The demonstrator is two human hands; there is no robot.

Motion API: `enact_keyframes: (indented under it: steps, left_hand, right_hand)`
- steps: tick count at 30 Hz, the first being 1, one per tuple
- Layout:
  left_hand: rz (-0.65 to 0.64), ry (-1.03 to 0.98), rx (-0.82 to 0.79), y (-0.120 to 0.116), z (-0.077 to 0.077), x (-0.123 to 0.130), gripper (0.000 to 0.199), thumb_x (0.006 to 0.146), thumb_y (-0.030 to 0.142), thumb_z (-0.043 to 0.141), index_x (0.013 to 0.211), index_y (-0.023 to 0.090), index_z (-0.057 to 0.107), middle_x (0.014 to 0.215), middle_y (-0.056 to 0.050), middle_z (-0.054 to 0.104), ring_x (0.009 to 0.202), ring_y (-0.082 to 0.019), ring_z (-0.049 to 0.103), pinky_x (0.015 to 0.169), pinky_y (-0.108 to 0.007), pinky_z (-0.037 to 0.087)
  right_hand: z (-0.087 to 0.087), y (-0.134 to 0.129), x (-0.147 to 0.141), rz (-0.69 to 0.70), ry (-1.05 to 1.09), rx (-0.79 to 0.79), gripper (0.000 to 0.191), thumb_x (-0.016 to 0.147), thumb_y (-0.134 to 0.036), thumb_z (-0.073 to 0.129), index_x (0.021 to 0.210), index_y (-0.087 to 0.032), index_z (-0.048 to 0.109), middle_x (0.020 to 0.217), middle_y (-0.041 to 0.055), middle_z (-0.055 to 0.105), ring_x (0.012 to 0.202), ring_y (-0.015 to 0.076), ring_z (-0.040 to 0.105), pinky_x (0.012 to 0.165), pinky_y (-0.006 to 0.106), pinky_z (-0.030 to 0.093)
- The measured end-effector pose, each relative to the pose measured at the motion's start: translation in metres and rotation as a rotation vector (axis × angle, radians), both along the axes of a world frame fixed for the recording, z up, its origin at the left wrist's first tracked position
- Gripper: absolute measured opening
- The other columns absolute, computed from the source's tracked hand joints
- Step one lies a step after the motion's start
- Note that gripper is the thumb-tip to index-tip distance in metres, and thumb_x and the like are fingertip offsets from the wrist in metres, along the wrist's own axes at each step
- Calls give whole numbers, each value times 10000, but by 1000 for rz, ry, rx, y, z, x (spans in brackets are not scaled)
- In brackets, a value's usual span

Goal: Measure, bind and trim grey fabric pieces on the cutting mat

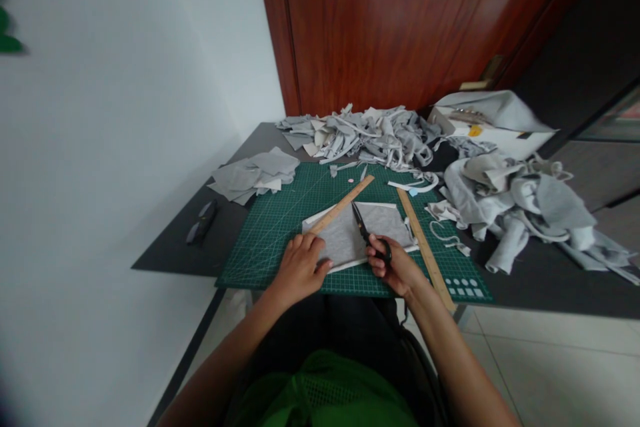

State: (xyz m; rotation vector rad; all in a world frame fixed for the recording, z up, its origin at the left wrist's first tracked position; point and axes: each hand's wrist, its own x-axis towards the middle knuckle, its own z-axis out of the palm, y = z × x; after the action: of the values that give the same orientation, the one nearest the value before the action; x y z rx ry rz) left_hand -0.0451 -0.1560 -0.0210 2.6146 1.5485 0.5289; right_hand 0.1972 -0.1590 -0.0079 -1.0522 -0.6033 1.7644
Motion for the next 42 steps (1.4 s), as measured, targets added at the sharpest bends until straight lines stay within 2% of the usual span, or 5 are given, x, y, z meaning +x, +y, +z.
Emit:
enact_keyframes:
  steps: [5,11,24,32,42]
  left_hand:
    - [11,26,-35,6,-6,8,649,984,514,606,1521,175,474,1594,-172,460,1449,-377,410,1117,-570,394]
    - [65,13,-12,7,-9,5,765,948,645,604,1514,140,510,1620,-211,437,1524,-424,331,1076,-608,427]
    - [-203,-287,24,-35,-24,-42,111,959,336,723,1018,242,729,1127,-39,743,1255,-251,615,1126,-447,427]
    - [-376,-165,-48,-35,-17,-41,302,985,204,640,1259,311,708,1295,-2,713,1390,-230,520,1259,-497,296]
    - [-386,-237,-7,-40,-24,-47,184,995,229,621,1108,278,757,1193,-11,758,1297,-227,595,1117,-428,445]
  right_hand:
    - [4,20,-5,-31,-74,49,455,663,-350,904,851,-224,509,613,-85,525,407,27,360,331,116,274]
    - [1,-36,-6,28,-238,80,568,680,-515,890,1033,-260,524,646,-113,520,389,38,345,288,136,289]
    - [2,-126,-1,-36,-153,-200,717,596,-582,957,1111,-257,580,680,-95,517,409,11,330,275,99,280]
    - [9,-110,-4,-84,-70,-159,575,612,-501,970,953,-252,580,683,-78,508,416,13,320,271,92,277]
    - [-3,-159,-29,56,-162,-151,639,713,-630,864,1153,-305,534,692,-94,510,394,29,336,276,122,301]
